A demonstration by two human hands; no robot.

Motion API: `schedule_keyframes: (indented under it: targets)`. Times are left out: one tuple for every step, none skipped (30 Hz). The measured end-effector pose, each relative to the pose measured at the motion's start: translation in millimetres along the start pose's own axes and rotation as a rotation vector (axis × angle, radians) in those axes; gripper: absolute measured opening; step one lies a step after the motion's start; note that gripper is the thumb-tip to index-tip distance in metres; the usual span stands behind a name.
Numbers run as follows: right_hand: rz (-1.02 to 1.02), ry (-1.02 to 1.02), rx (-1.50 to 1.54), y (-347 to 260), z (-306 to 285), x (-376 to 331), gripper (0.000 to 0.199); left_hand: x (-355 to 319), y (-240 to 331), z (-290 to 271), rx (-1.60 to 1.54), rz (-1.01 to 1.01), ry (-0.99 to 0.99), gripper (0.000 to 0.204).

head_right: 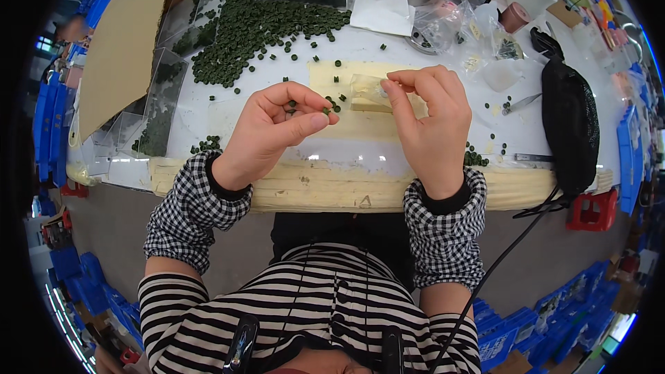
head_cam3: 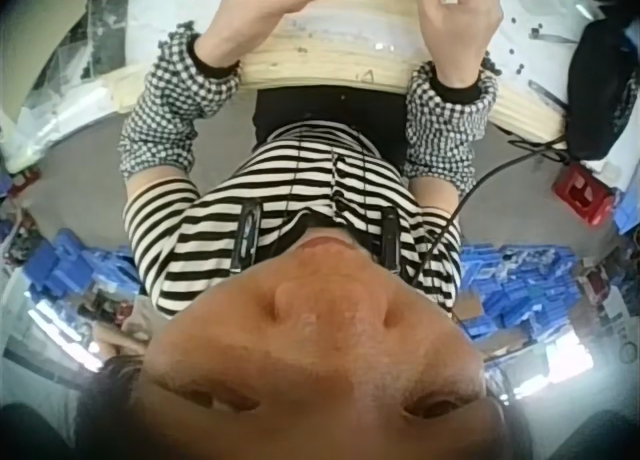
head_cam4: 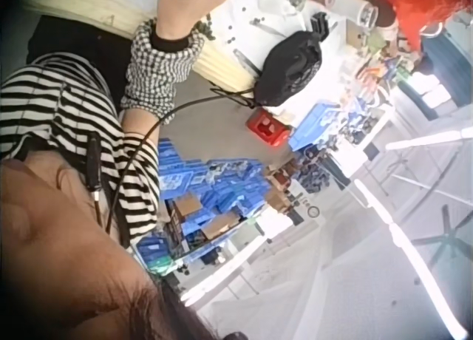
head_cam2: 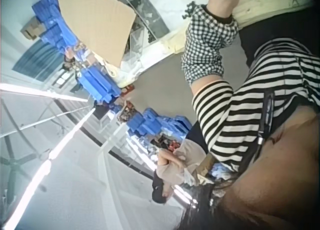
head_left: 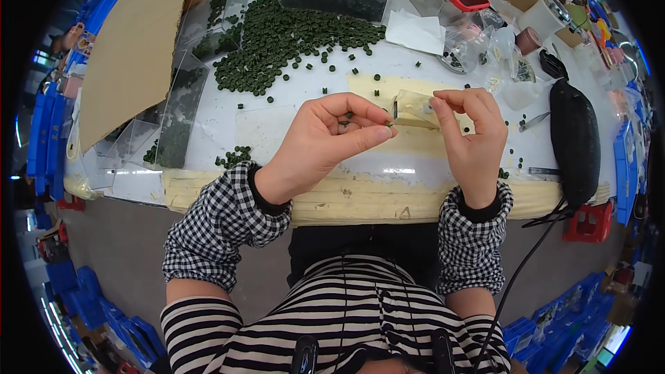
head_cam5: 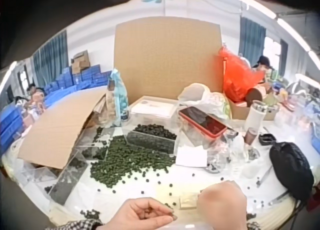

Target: Picking small green components from a pile and placing them onto an assembly fixture.

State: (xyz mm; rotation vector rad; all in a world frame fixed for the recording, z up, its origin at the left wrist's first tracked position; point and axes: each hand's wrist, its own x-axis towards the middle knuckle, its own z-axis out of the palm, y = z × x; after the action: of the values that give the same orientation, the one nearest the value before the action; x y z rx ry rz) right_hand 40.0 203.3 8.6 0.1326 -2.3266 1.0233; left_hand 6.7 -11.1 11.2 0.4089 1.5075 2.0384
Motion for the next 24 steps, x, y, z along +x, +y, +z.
schedule_keyframes:
  targets:
    - [0.016, -0.002, 0.016, -0.6, -0.4, -0.6, 0.009, 0.1, 0.7, -0.5, -0.014, -0.018, -0.007, 0.017]
    - [0.031, -0.005, 0.034, -1.1, -0.3, -1.3, 0.01, -0.1, 0.2, -0.5, 0.001, -0.007, -0.001, 0.016]
    - [0.044, -0.013, 0.069, -1.2, -0.1, -2.0, 0.01, 0.0, -0.8, -0.3, 0.017, 0.005, 0.004, 0.016]
    - [0.057, -0.02, 0.104, -1.0, 0.3, -2.9, 0.011, 0.0, -1.3, 0.1, 0.033, 0.017, 0.01, 0.016]
    - [0.071, -0.028, 0.138, -0.7, 0.3, -3.5, 0.012, 0.1, -0.8, 1.0, 0.017, 0.015, 0.022, 0.015]
    - [0.074, -0.03, 0.148, -0.7, -0.1, -3.9, 0.012, 0.2, 0.7, 2.2, 0.001, 0.012, 0.035, 0.015]
    - [0.077, -0.032, 0.158, -0.8, -0.6, -4.1, 0.013, 0.2, 1.6, 2.8, -0.015, 0.01, 0.047, 0.015]
    - [0.08, -0.033, 0.168, -0.8, -1.1, -4.2, 0.013, 0.3, 2.1, 2.2, -0.012, -0.011, 0.039, 0.014]
    - [0.07, -0.029, 0.157, -0.5, -1.2, -4.3, 0.013, 0.6, 2.7, 0.8, -0.009, -0.033, 0.031, 0.014]
    - [0.06, -0.024, 0.146, -0.1, -1.4, -4.3, 0.012, 0.7, 3.3, -0.3, -0.006, -0.054, 0.023, 0.014]
    - [0.049, -0.02, 0.135, 0.2, -1.4, -4.5, 0.011, 0.7, 3.5, -0.9, -0.036, -0.069, 0.018, 0.015]
    - [0.036, -0.015, 0.117, 0.2, -1.3, -4.4, 0.011, 0.6, 3.8, -1.5, -0.067, -0.084, 0.013, 0.015]
    - [0.022, -0.01, 0.099, 0.1, -1.3, -4.2, 0.01, 0.5, 3.7, -1.7, -0.097, -0.099, 0.008, 0.016]
    - [0.009, -0.004, 0.081, 0.1, -1.4, -3.9, 0.01, 0.8, 2.8, -1.3, -0.057, -0.08, 0.017, 0.016]
    - [-0.001, 0.004, 0.058, 0.4, -1.4, -3.9, 0.009, 1.2, 1.1, -0.6, -0.016, -0.06, 0.025, 0.016]
    - [-0.01, 0.012, 0.035, 0.8, -1.4, -4.0, 0.009, 1.7, -0.1, 0.1, 0.024, -0.041, 0.034, 0.016]
    - [-0.019, 0.02, 0.013, 1.1, -1.1, -4.1, 0.009, 1.9, -0.4, 0.6, 0.015, -0.038, 0.04, 0.016]
    - [-0.025, 0.026, 0.014, 1.2, -0.8, -4.2, 0.009, 2.1, -0.7, 1.1, 0.006, -0.035, 0.046, 0.016]
    - [-0.031, 0.032, 0.016, 1.2, -0.5, -4.4, 0.009, 2.2, -0.9, 1.3, -0.004, -0.033, 0.051, 0.016]
    - [-0.037, 0.038, 0.017, 1.3, -0.3, -4.5, 0.009, 2.2, -0.6, 1.0, -0.004, -0.046, 0.041, 0.016]
    - [-0.04, 0.043, 0.009, 1.3, -0.2, -4.6, 0.009, 2.2, 0.0, 0.7, -0.004, -0.06, 0.031, 0.017]
    - [-0.042, 0.047, 0.002, 1.3, -0.2, -4.6, 0.009, 2.3, 0.3, 0.4, -0.004, -0.074, 0.021, 0.017]
    - [-0.045, 0.05, -0.005, 1.2, -0.2, -4.5, 0.008, 2.2, 0.5, 0.5, -0.002, -0.073, 0.021, 0.018]
    - [-0.048, 0.049, -0.01, 1.2, -0.1, -4.6, 0.008, 2.1, 0.6, 0.6, 0.0, -0.072, 0.021, 0.019]
